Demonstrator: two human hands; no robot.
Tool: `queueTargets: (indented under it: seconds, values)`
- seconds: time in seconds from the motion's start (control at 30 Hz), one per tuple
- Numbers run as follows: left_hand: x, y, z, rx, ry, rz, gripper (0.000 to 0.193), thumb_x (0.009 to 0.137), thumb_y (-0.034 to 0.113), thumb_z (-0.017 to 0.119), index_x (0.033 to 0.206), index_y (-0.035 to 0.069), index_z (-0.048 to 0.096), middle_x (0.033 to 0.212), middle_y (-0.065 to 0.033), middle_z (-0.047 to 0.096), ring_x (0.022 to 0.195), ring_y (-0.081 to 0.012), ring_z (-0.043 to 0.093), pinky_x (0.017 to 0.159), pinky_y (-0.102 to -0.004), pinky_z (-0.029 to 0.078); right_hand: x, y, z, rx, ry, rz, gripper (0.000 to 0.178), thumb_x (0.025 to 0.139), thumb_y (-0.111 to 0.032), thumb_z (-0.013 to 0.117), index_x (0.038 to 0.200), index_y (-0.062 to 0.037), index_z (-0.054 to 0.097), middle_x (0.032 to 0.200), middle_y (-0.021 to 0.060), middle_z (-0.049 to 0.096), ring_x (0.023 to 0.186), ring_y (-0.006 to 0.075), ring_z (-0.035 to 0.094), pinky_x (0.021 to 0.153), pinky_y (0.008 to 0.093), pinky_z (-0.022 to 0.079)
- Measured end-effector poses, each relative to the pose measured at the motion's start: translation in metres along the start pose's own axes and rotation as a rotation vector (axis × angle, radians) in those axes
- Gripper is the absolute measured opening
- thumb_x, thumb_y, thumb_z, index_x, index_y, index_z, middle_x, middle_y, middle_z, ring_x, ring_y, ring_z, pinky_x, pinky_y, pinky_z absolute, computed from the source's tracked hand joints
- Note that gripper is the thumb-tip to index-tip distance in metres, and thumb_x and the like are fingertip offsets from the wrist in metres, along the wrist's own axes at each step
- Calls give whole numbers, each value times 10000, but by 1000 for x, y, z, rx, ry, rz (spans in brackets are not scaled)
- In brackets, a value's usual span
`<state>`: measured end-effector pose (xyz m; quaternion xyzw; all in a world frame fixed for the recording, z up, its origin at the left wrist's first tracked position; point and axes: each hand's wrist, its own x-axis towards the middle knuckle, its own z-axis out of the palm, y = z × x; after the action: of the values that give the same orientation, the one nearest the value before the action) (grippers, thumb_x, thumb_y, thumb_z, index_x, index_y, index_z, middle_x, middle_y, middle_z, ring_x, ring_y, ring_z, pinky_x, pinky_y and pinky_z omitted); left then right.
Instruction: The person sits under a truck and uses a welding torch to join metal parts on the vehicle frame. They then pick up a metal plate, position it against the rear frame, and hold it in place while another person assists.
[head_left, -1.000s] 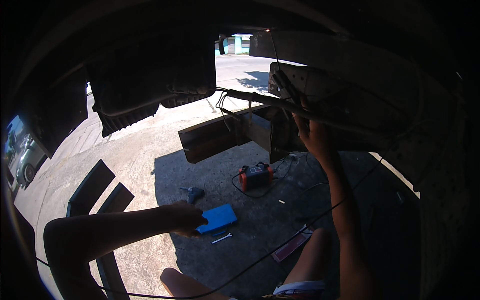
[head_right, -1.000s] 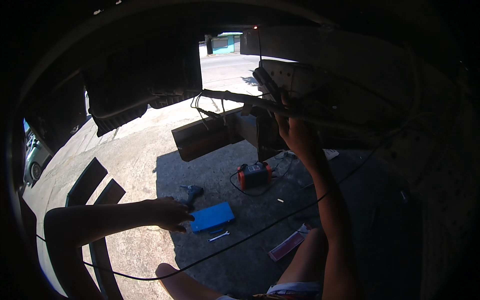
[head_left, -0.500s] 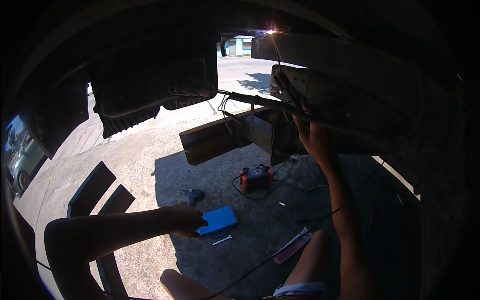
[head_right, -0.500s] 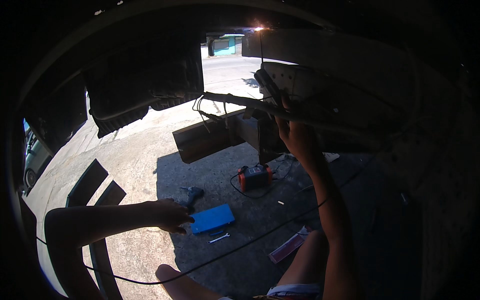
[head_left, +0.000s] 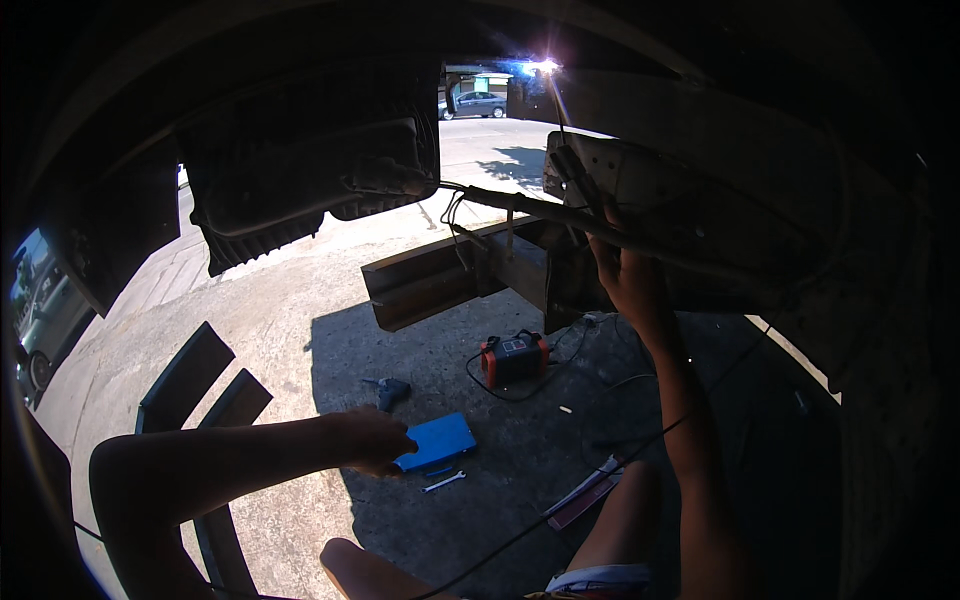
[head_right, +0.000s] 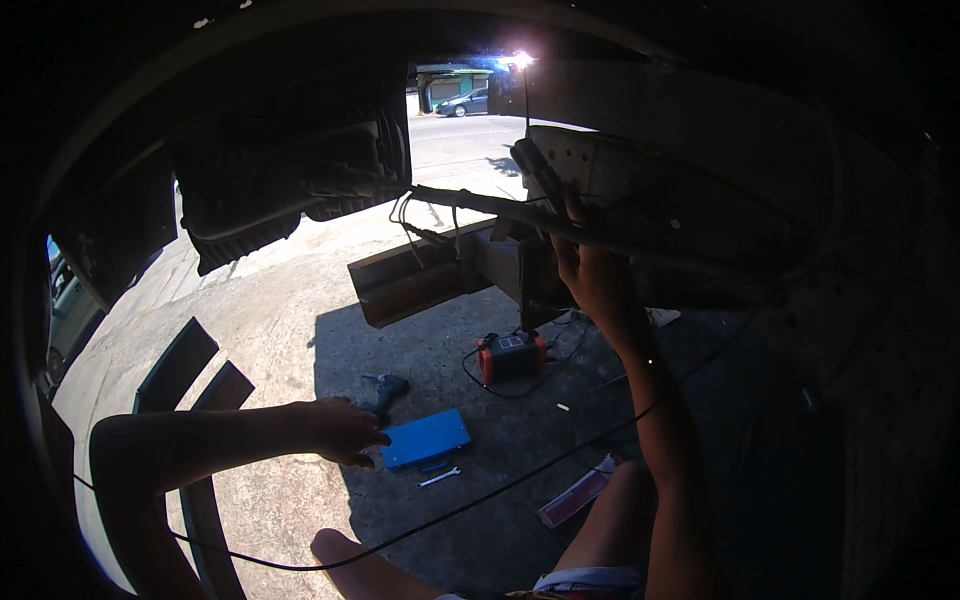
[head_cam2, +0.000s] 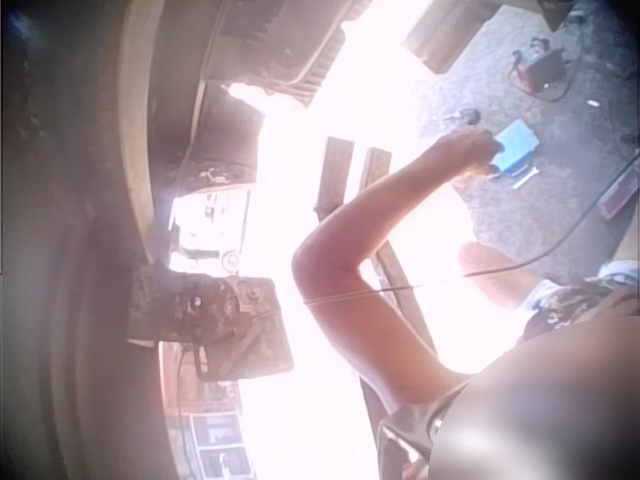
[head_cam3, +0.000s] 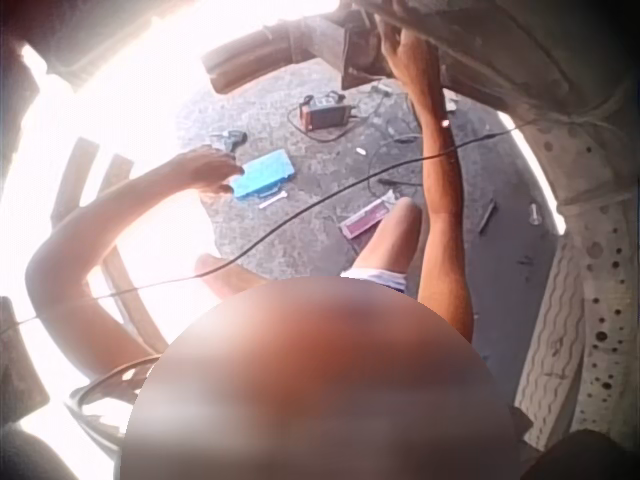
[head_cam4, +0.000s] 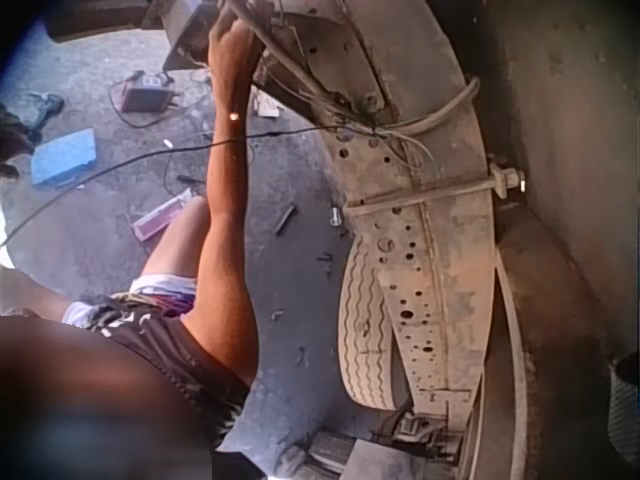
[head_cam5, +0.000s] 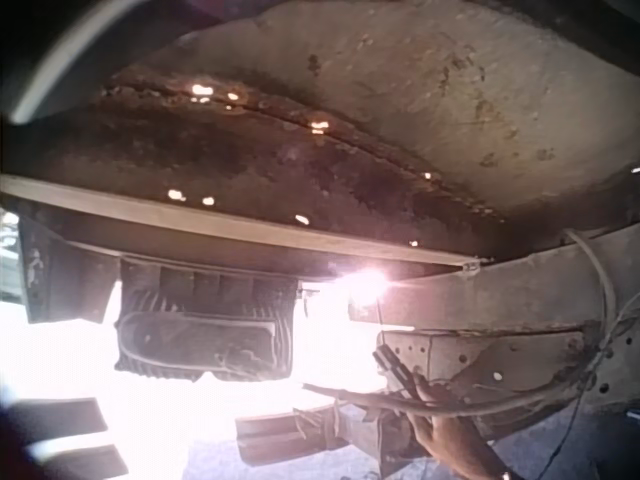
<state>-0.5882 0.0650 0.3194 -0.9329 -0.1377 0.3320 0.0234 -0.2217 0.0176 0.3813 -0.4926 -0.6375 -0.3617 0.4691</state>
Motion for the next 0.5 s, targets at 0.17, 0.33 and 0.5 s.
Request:
queueTargets:
  seconds: [0.17,0.33,0.5]
  values:
    - [1,0,0,-6,14,-4,462,978,428,627,1324,124,595,1176,-148,679,1108,-327,667,908,-473,556,1,1,1,21,2,-6,488,1013,-218,627,1462,-65,512,1061,181,684,963,279,685,833,390,512]
    - [2,-2,3,-2,24,9,465,980,435,621,1324,123,597,1171,-148,680,1103,-325,670,901,-467,558,1,0,0,14,-18,5,490,1012,-209,627,1465,-64,508,1088,190,677,988,288,679,846,395,508]
    - [3,-4,6,8,34,16,467,983,440,614,1326,123,597,1154,-147,685,1092,-327,674,895,-465,561,1,2,1,3,-2,-10,485,1011,-198,626,1462,-60,511,1074,189,680,975,289,683,836,394,512]
